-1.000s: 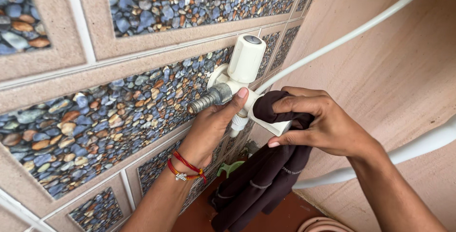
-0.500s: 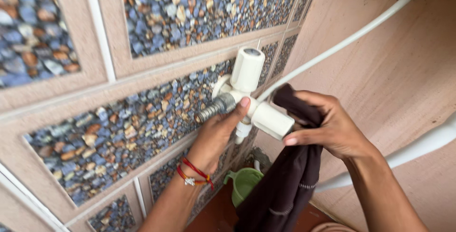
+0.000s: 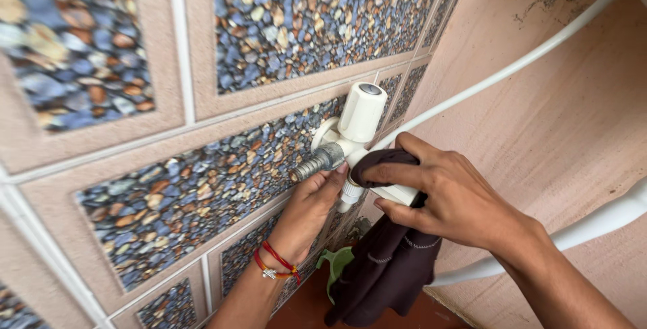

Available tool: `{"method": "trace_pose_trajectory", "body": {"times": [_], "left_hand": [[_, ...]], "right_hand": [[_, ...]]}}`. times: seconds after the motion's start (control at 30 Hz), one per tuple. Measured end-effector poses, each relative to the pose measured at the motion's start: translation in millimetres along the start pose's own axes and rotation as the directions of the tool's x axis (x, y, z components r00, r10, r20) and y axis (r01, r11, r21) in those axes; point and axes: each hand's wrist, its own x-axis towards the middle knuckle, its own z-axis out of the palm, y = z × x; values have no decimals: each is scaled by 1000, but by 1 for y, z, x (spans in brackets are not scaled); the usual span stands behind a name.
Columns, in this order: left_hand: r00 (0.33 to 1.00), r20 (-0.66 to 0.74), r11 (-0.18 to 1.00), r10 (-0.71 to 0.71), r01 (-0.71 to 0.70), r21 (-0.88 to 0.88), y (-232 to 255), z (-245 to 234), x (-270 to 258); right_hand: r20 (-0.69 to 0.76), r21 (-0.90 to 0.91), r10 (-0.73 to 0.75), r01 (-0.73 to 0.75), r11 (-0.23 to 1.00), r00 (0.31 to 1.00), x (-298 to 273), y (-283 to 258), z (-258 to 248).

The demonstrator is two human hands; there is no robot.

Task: The person wipes the floor and a hose, then connects a white flexible pipe to a wall-mounted faucet and a sink drain using their hands and a cloth.

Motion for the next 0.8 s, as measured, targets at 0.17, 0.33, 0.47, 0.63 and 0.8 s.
{"method": "trace_pose_trajectory", "body": {"times": [0.17,0.33,0.47,0.63,0.8], "left_hand": [[985,50,703,168,-154,695,62,19,-43],[990,39,497,135,-102,862,141,48,-80],[836,107,370,538,-348,861,169,71,-44],[887,-39,487,460,-215,846,176,80,-13],[911,-120,580,395,-146,802,166,81,-3]], "right_hand": [[-270,257,-174,245,935,947,-20,19,7],[-348,520,233,-20,854,908,-22,19,-3],[-502,218,-137,278,935,854,18,-3,-50],[-176,121,-20,41,992,984,48,-35,-76],[-258,135,-97,135,981,961,47,-37,-76]]}}
